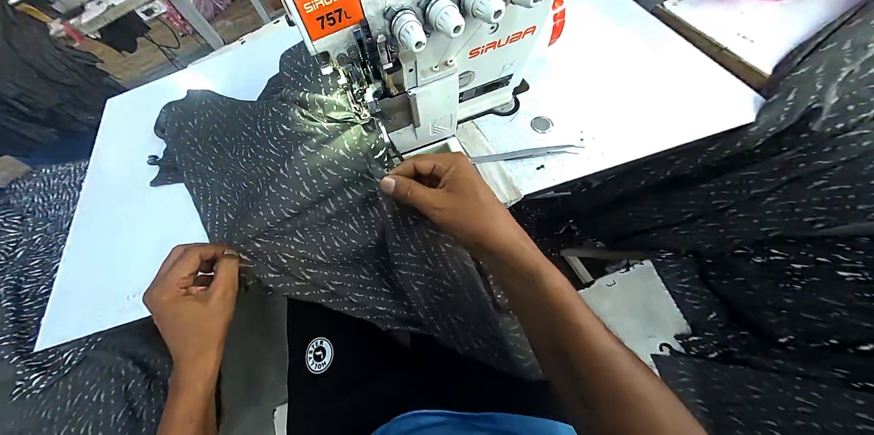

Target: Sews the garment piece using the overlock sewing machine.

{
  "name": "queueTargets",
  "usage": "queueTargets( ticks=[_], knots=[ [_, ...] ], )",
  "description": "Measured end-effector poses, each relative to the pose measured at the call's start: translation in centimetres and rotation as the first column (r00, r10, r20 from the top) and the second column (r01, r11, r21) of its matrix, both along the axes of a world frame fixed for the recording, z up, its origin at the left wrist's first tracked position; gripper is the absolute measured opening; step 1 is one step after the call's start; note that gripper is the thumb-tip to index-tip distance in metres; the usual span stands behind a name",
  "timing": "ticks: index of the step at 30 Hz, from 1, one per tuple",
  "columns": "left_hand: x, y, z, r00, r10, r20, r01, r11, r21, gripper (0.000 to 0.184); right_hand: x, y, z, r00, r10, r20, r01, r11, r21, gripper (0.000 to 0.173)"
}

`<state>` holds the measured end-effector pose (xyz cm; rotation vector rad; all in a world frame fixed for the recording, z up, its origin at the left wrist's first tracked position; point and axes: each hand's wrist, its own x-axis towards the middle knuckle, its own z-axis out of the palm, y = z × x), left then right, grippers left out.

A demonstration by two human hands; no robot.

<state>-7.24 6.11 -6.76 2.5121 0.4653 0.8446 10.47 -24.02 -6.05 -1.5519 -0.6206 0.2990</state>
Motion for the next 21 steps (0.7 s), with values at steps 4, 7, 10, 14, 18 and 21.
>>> queueTargets(
  ticks=[4, 7, 10, 14, 18, 21],
  knots=[
    [0.2, 0.9, 0.4, 1.000, 0.011, -0.006, -0.011, 0.999, -0.051, 0.016, -2.4, -0.5, 1.0, 0.984, -0.128, 0.123, 0.125, 0.992, 0.028, 0.012],
    [1.1, 1.4, 1.2, 1.000, 0.018, 0.018, -0.016, 0.995, -0.102, 0.015, -3.0, -0.4, 0.7, 0.949, -0.239, 0.204, 0.248, 0.969, -0.020, 0.010],
    [1.4, 2.0, 2.0, 0.999, 0.024, 0.032, -0.019, 0.988, -0.152, 0.012, -3.4, -0.9, 0.8, 0.947, -0.277, 0.163, 0.277, 0.961, 0.024, 0.009],
    [2.3, 2.5, 2.1, 1.000, 0.024, 0.010, -0.023, 0.995, -0.097, 0.015, -3.5, -1.3, -0.5, 0.964, -0.263, -0.048, 0.266, 0.959, 0.099, 0.009],
    [2.8, 3.2, 2.3, 1.000, 0.007, 0.021, -0.005, 0.996, -0.092, 0.015, -4.5, -1.7, -1.1, 0.958, -0.247, -0.143, 0.271, 0.945, 0.184, 0.010],
    [3.5, 2.6, 2.7, 0.999, -0.034, 0.030, 0.037, 0.994, -0.101, 0.015, -4.5, -1.7, -0.6, 0.931, -0.123, -0.344, 0.248, 0.904, 0.347, 0.010]
  ],
)
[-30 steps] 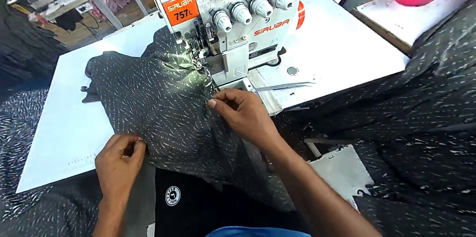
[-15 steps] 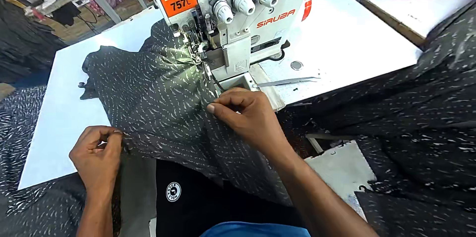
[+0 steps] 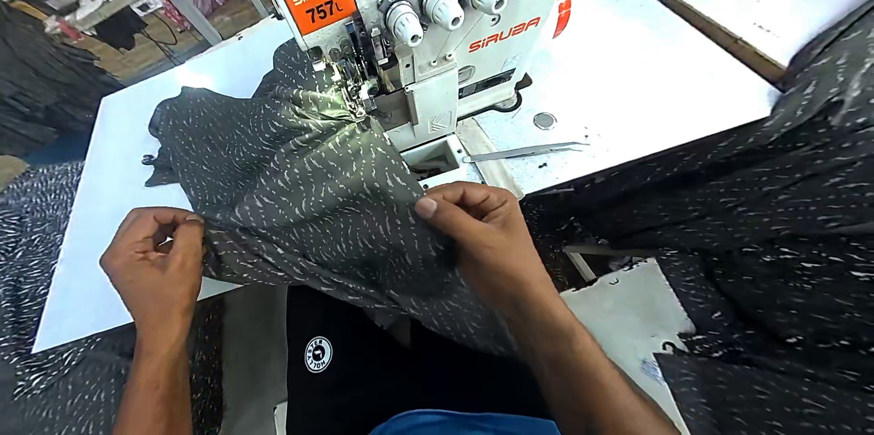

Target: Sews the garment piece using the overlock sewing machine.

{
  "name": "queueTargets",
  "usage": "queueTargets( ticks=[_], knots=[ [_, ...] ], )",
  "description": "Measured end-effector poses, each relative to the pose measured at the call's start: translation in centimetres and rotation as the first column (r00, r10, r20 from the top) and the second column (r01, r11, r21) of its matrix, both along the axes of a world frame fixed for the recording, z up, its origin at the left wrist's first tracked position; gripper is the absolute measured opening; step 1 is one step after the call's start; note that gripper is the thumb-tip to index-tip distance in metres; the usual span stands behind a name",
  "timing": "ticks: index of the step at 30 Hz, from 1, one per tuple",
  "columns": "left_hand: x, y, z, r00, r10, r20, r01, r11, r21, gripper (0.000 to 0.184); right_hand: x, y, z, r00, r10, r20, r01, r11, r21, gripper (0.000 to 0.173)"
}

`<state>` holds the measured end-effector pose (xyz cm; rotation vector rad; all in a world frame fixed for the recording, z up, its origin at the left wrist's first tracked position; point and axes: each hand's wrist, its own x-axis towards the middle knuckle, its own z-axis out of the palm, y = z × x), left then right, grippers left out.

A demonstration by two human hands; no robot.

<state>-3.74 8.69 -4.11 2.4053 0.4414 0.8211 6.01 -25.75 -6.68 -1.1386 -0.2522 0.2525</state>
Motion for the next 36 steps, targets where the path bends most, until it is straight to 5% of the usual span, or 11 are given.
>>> queueTargets(
  ticks=[6, 10, 13, 16, 21, 22, 25, 27, 36],
  knots=[
    [1.3, -2.2, 0.2, 0.981, -0.027, -0.191, 0.062, 0.981, 0.182, 0.029, 0.3, 0.1, -1.3, 0.983, -0.005, -0.182, 0.026, 0.993, 0.114, 0.014],
    [3.1, -7.2, 1.8, 0.981, -0.191, 0.022, 0.178, 0.944, 0.276, 0.034, 0.2, 0.3, -1.9, 0.987, -0.063, -0.147, 0.070, 0.997, 0.041, 0.013],
    [5.5, -11.1, 3.6, 0.919, -0.379, 0.110, 0.365, 0.922, 0.131, 0.030, 0.0, 0.6, -2.1, 0.987, -0.162, 0.006, 0.162, 0.979, -0.126, 0.011],
    [8.9, -12.7, 3.5, 0.835, -0.533, 0.136, 0.541, 0.841, -0.025, 0.024, -0.2, 0.7, -2.2, 0.974, -0.225, 0.027, 0.227, 0.966, -0.125, 0.012],
    [11.0, -11.9, 2.2, 0.833, -0.553, 0.024, 0.553, 0.833, 0.024, 0.023, 0.3, 0.5, -2.0, 0.948, -0.285, 0.142, 0.306, 0.937, -0.165, 0.010],
    [11.1, -11.6, 2.1, 0.828, -0.561, -0.001, 0.560, 0.827, 0.041, 0.024, 0.4, 0.4, -1.8, 0.960, -0.234, 0.154, 0.261, 0.948, -0.184, 0.009],
    [11.7, -10.5, 2.1, 0.799, -0.599, -0.059, 0.602, 0.795, 0.077, 0.027, 0.6, 0.5, -0.6, 0.995, 0.097, 0.002, -0.095, 0.983, -0.159, 0.048],
    [11.9, -10.0, 2.4, 0.769, -0.634, -0.083, 0.639, 0.766, 0.066, 0.028, 1.0, 0.9, -0.2, 0.954, 0.292, -0.061, -0.296, 0.954, -0.058, 0.058],
    [13.1, -8.3, 3.8, 0.672, -0.728, -0.132, 0.729, 0.683, -0.053, 0.034, 3.2, 4.9, -0.6, 0.783, 0.621, 0.021, -0.615, 0.768, 0.178, 0.042]
  ],
)
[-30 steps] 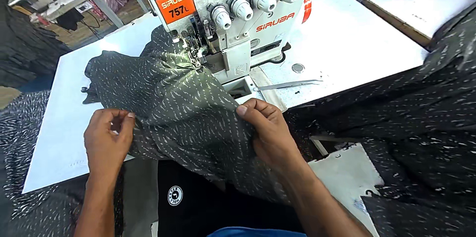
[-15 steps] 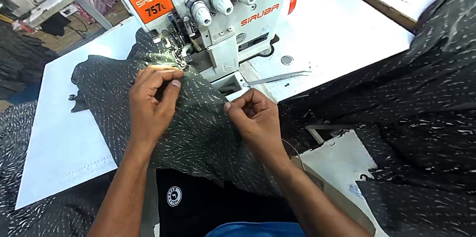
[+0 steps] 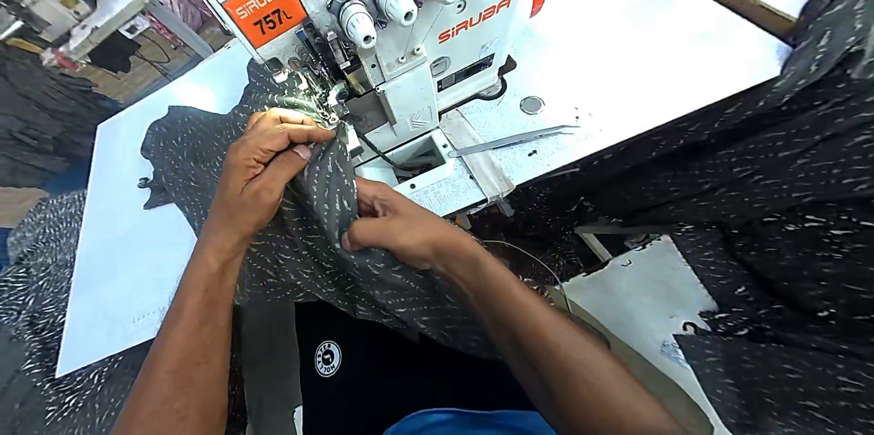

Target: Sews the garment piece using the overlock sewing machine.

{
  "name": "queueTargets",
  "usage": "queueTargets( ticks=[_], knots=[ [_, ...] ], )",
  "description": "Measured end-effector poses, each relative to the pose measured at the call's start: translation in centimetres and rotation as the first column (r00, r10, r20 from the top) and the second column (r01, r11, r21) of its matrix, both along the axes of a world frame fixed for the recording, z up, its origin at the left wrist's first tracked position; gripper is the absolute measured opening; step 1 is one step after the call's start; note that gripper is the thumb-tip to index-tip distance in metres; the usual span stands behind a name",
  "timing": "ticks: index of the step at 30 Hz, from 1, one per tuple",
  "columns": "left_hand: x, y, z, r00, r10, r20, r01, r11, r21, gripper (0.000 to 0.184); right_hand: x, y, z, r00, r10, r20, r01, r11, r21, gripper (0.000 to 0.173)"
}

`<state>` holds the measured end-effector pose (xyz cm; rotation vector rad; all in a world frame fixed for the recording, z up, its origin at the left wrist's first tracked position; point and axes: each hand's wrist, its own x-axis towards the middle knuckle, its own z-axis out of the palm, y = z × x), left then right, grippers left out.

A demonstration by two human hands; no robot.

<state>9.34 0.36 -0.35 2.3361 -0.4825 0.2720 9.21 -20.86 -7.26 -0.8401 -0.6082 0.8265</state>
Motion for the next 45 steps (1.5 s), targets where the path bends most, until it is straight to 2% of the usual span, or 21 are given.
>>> queueTargets(
  ticks=[3, 6, 9, 14, 19, 24, 29, 34, 41, 43, 45],
  knots=[
    [0.4, 0.2, 0.8, 0.998, -0.030, -0.051, 0.033, 0.998, 0.062, 0.035, -0.1, 1.2, 0.5, 0.998, 0.035, -0.053, -0.036, 0.999, -0.018, 0.025],
    [0.1, -0.1, 1.1, 0.998, -0.013, -0.057, 0.021, 0.991, 0.134, 0.035, -0.9, 0.2, -0.5, 0.999, -0.030, -0.021, 0.028, 0.995, -0.092, 0.010],
    [-0.7, -0.9, 0.1, 0.998, 0.050, 0.025, -0.053, 0.985, 0.165, 0.034, -1.2, -1.7, -1.9, 0.991, -0.132, 0.036, 0.136, 0.983, -0.126, 0.017],
    [-1.4, -1.8, -1.5, 0.983, 0.135, 0.126, -0.149, 0.982, 0.114, 0.029, -1.6, -2.6, -1.6, 0.960, -0.208, 0.186, 0.248, 0.941, -0.231, 0.019],
    [-2.2, -2.3, -1.5, 0.952, 0.205, 0.226, -0.246, 0.954, 0.172, 0.027, -2.1, -3.2, -2.1, 0.963, -0.237, 0.126, 0.260, 0.939, -0.223, 0.020],
    [-3.0, -3.4, -2.1, 0.919, 0.239, 0.313, -0.324, 0.911, 0.257, 0.030, -2.2, -3.8, -2.1, 0.978, -0.205, 0.028, 0.207, 0.963, -0.172, 0.018],
    [-3.1, -3.8, -1.7, 0.919, 0.279, 0.279, -0.356, 0.891, 0.282, 0.035, -1.3, -4.9, -2.2, 0.980, -0.187, -0.072, 0.180, 0.979, -0.095, 0.018],
    [-3.0, -3.8, -2.3, 0.909, 0.292, 0.298, -0.371, 0.892, 0.258, 0.035, -1.3, -4.5, -2.4, 0.985, -0.170, 0.008, 0.170, 0.981, -0.096, 0.021],
    [-2.8, -3.2, -2.4, 0.920, 0.295, 0.258, -0.354, 0.907, 0.227, 0.038, -1.7, -4.2, -2.6, 0.983, -0.184, 0.012, 0.184, 0.975, -0.121, 0.021],
    [-2.6, -3.0, -2.3, 0.925, 0.289, 0.246, -0.342, 0.915, 0.215, 0.037, -1.9, -4.1, -2.5, 0.976, -0.206, 0.076, 0.215, 0.967, -0.139, 0.020],
    [-2.8, -3.0, -2.2, 0.930, 0.285, 0.234, -0.336, 0.916, 0.218, 0.036, -2.5, -3.9, -1.4, 0.945, -0.245, 0.215, 0.286, 0.939, -0.189, 0.018]
  ],
)
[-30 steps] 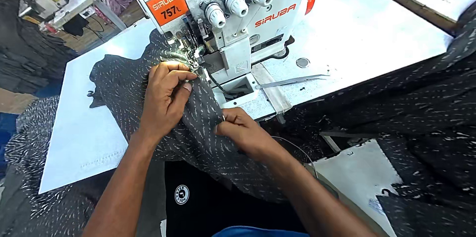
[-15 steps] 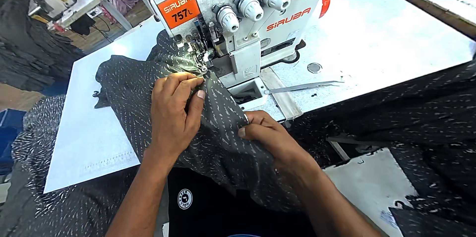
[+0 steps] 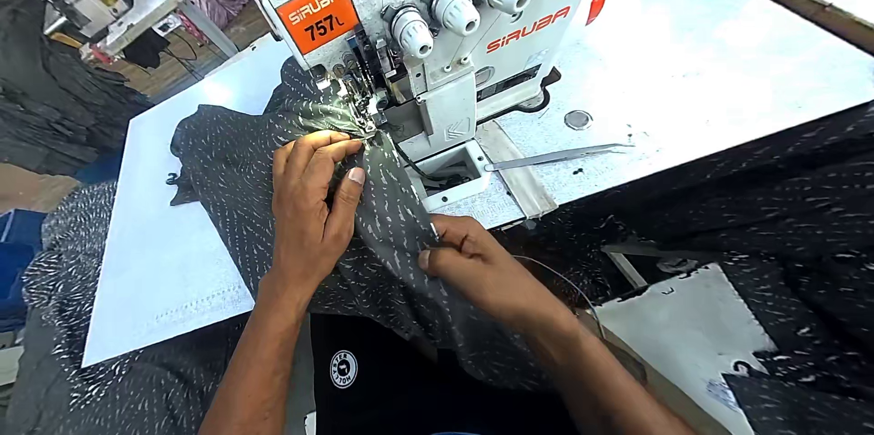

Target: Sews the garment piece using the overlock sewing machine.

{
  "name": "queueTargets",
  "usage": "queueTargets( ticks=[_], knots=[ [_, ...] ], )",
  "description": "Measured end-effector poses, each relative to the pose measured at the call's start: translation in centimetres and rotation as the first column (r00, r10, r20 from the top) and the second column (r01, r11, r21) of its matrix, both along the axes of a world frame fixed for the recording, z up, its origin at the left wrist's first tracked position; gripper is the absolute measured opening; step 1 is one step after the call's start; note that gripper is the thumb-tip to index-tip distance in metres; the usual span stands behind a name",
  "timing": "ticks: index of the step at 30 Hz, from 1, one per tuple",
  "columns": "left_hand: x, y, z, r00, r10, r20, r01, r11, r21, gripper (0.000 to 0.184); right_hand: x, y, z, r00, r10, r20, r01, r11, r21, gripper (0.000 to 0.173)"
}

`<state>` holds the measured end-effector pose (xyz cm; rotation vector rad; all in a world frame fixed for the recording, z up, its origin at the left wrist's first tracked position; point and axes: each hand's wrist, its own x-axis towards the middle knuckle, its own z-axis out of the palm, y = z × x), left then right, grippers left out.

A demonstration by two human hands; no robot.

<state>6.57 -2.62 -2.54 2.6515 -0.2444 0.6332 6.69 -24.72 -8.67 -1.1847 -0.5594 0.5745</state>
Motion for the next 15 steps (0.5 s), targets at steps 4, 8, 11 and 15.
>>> queueTargets(
  ticks=[4, 8, 11, 15],
  knots=[
    [-0.5, 0.3, 1.2, 0.991, -0.055, -0.122, 0.050, 0.998, -0.043, 0.039, -2.5, 2.5, 6.5, 0.965, -0.152, 0.214, 0.174, 0.981, -0.091, 0.011],
    [1.9, 4.2, 0.1, 0.978, -0.164, -0.131, 0.153, 0.984, -0.093, 0.033, -1.2, 6.1, 10.0, 0.960, -0.167, 0.223, 0.185, 0.981, -0.060, 0.011],
    [5.3, 7.7, -0.7, 0.926, -0.060, -0.374, -0.014, 0.981, -0.191, 0.020, -0.8, 7.4, 10.7, 0.974, -0.149, 0.171, 0.163, 0.984, -0.072, 0.012],
    [8.8, 7.4, 0.4, 0.747, 0.024, -0.664, -0.320, 0.889, -0.328, 0.016, -0.9, 7.5, 10.5, 0.978, -0.166, 0.130, 0.173, 0.984, -0.043, 0.011]
  ],
)
